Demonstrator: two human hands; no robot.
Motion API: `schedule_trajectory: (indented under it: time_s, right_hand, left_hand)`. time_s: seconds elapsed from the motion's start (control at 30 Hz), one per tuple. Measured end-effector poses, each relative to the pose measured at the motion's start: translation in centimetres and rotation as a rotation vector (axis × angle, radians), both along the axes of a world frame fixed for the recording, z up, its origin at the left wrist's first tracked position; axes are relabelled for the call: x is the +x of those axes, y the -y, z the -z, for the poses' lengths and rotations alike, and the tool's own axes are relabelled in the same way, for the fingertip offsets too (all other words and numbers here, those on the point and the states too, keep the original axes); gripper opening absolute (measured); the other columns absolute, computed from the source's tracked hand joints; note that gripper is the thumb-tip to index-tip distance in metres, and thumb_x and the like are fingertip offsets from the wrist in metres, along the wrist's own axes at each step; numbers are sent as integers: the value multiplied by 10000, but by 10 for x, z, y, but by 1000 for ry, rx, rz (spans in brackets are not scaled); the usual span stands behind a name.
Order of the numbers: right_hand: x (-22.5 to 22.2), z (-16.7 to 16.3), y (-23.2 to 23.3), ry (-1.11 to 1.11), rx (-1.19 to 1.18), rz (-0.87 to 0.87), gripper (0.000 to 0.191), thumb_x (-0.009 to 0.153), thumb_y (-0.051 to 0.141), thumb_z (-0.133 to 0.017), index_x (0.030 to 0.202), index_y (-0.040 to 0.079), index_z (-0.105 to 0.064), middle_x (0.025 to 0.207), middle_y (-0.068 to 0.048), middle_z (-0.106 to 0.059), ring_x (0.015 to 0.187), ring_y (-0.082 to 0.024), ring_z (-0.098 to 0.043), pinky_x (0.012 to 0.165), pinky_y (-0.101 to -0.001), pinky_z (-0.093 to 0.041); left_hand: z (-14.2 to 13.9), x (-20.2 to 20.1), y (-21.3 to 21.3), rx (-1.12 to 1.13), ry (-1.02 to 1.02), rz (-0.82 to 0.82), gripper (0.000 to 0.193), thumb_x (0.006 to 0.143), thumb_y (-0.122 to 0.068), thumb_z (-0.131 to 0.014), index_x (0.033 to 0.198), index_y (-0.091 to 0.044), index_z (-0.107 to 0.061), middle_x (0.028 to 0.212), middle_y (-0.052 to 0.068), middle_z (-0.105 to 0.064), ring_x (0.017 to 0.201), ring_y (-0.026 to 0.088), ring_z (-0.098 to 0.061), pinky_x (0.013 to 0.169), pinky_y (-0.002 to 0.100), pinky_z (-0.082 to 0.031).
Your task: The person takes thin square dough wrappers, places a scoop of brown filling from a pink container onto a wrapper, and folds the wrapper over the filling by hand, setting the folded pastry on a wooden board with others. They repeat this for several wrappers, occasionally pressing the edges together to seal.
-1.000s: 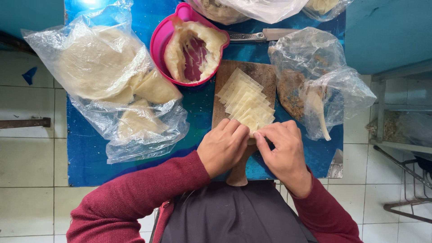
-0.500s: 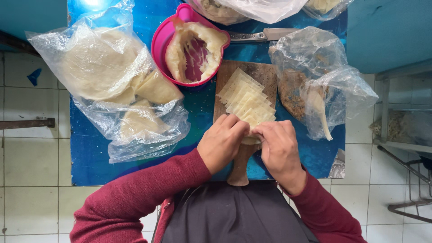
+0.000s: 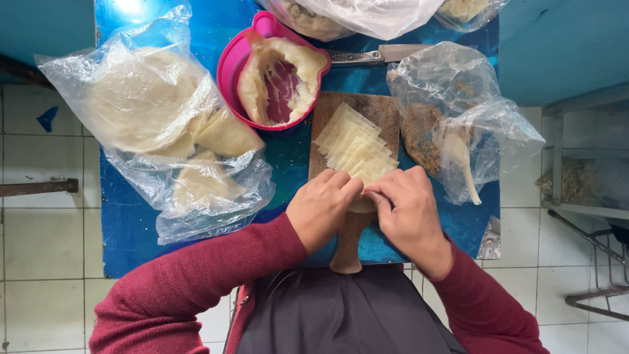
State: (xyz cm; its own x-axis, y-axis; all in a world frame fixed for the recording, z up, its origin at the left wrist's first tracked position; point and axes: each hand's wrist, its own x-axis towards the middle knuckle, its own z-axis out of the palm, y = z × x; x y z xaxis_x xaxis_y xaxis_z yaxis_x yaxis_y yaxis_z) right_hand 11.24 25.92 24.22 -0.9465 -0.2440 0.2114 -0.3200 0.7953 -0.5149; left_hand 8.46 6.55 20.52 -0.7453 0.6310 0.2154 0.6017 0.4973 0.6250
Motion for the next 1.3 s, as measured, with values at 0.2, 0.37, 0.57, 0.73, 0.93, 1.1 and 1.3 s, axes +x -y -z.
schedule_trajectory:
  time_s: [0.2, 0.37, 0.57, 0.73, 0.93, 1.1, 1.3]
  right_hand:
    - [-17, 0, -10, 315, -106, 45, 102, 784, 100, -807, 868, 94, -751, 829, -39, -693, 823, -270, -558, 767, -375, -457]
    - [-4, 2, -1, 49, -32, 19, 161, 809, 13, -730, 953, 85, -724, 943, -39, -705, 923, -274, -589, 840, -385, -469]
    - [13, 3, 11, -151, 88, 21, 245, 818, -31, -715, 1044, 66, -711, 1027, -52, -701, 946, -281, -590, 848, -404, -451]
    - [8, 4, 10, -144, 97, 15, 247, 815, -25, -713, 1043, 71, -718, 1012, -35, -697, 940, -272, -591, 832, -403, -440]
    - [3, 3, 11, -135, 121, 46, 238, 826, -1, -703, 1039, 100, -734, 992, -33, -690, 939, -280, -586, 826, -406, -434]
    - [-9, 2, 5, -25, 25, 66, 135, 859, 43, -737, 962, 130, -746, 911, -23, -690, 885, -280, -563, 819, -389, -451]
    - [-6, 2, 7, -78, 8, 49, 172, 863, 3, -707, 1005, 98, -726, 973, -36, -709, 938, -282, -577, 862, -386, -466]
  left_hand:
    - [2, -15, 1, 200, 119, -59, 60, 830, -75, -666, 858, -124, -647, 890, 104, -612, 903, 336, -606, 789, 427, -505]
    - [2, -14, 4, 210, 100, -21, 137, 810, -51, -639, 939, -93, -627, 944, 97, -622, 954, 331, -594, 829, 419, -497]
    - [2, -4, 2, -7, -160, 40, 190, 836, -108, -606, 1019, -58, -596, 986, 98, -582, 960, 282, -577, 867, 372, -496]
    - [4, -7, 2, -92, -205, 57, 191, 834, -118, -602, 1016, -59, -595, 958, 92, -568, 935, 263, -571, 855, 359, -499]
    - [2, -8, 3, 5, -226, 10, 220, 818, -88, -615, 1036, -67, -591, 962, 92, -564, 923, 268, -567, 846, 362, -497]
    - [3, -13, 5, 30, -181, 9, 220, 805, -72, -626, 1021, -81, -583, 962, 89, -570, 921, 285, -573, 841, 371, -494]
    - [3, -10, 6, 35, -225, -7, 251, 830, -75, -609, 1080, -65, -589, 970, 72, -569, 936, 255, -580, 856, 358, -502]
